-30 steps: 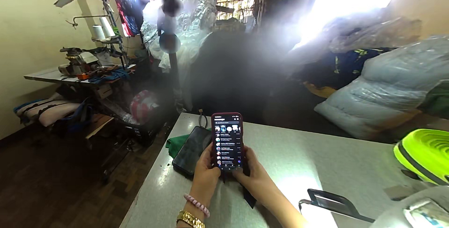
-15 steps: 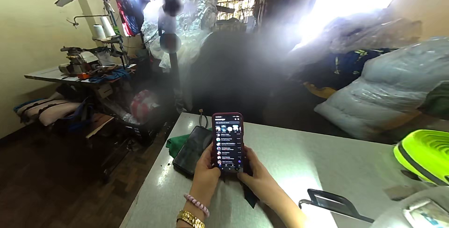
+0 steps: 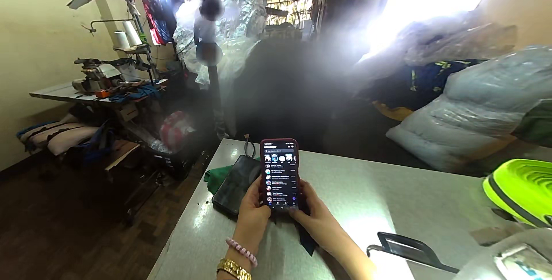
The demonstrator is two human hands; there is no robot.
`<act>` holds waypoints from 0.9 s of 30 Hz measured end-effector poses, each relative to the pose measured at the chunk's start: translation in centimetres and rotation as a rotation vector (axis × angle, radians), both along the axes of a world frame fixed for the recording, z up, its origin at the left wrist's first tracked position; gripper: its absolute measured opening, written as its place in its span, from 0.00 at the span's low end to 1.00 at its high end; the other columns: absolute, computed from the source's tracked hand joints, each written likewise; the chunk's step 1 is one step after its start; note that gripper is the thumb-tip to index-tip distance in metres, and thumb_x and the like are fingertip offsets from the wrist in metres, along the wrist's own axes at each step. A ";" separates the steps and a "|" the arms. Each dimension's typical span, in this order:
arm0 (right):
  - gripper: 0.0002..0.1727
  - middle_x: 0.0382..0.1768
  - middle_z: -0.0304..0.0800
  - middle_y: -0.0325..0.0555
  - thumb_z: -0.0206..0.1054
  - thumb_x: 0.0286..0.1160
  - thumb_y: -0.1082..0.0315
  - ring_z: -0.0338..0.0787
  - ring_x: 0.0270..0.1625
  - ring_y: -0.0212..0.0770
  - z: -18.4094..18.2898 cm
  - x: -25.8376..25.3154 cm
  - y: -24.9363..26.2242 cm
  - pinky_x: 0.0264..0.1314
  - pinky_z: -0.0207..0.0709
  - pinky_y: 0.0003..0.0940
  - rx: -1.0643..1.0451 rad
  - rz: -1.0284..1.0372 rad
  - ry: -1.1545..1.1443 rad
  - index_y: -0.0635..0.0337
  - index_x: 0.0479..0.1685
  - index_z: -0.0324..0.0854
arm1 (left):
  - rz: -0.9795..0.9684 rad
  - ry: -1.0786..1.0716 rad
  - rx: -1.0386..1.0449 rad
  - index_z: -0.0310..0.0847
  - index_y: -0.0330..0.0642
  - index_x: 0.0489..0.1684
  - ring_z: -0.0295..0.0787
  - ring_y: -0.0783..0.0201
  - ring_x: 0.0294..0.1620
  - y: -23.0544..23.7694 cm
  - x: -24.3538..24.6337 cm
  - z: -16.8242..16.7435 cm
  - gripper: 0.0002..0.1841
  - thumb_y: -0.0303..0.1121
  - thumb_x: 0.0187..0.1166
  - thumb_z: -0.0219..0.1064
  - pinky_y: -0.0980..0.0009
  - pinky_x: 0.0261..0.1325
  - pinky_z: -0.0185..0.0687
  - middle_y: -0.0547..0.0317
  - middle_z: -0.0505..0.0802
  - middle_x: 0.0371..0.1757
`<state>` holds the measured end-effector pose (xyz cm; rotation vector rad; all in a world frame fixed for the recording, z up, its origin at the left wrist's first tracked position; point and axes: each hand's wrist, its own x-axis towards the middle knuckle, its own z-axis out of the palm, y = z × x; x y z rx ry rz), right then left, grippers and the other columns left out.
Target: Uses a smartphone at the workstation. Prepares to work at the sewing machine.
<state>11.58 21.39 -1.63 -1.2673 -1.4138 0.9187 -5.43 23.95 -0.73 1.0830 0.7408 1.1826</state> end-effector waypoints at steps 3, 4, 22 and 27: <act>0.41 0.62 0.88 0.42 0.72 0.61 0.72 0.90 0.61 0.28 -0.1 0.1 0.0 0.65 0.85 0.26 0.016 0.010 0.006 0.62 0.82 0.63 | -0.004 0.008 0.000 0.58 0.26 0.85 0.90 0.63 0.63 0.0 0.0 0.1 0.39 0.06 0.63 0.54 0.69 0.68 0.85 0.42 0.86 0.69; 0.41 0.62 0.88 0.42 0.72 0.60 0.72 0.90 0.61 0.28 -0.1 0.1 0.0 0.65 0.85 0.26 0.016 0.010 0.005 0.62 0.82 0.63 | -0.002 0.010 0.000 0.58 0.26 0.85 0.90 0.63 0.63 0.0 0.0 0.1 0.39 0.06 0.63 0.54 0.69 0.68 0.85 0.42 0.87 0.69; 0.48 0.67 0.85 0.43 0.75 0.57 0.71 0.89 0.64 0.30 0.0 -0.4 0.0 0.67 0.84 0.29 -0.050 -0.046 -0.073 0.57 0.86 0.57 | -0.001 -0.006 -0.012 0.58 0.26 0.85 0.90 0.63 0.63 -0.1 0.0 0.1 0.39 0.06 0.64 0.54 0.69 0.67 0.85 0.43 0.87 0.69; 0.49 0.69 0.84 0.46 0.78 0.59 0.66 0.87 0.68 0.33 -0.5 -1.2 0.2 0.71 0.82 0.32 0.037 -0.136 -0.187 0.60 0.87 0.57 | -0.008 0.009 0.014 0.57 0.26 0.86 0.88 0.64 0.65 0.0 -0.1 -0.1 0.40 0.07 0.64 0.56 0.71 0.68 0.84 0.43 0.85 0.71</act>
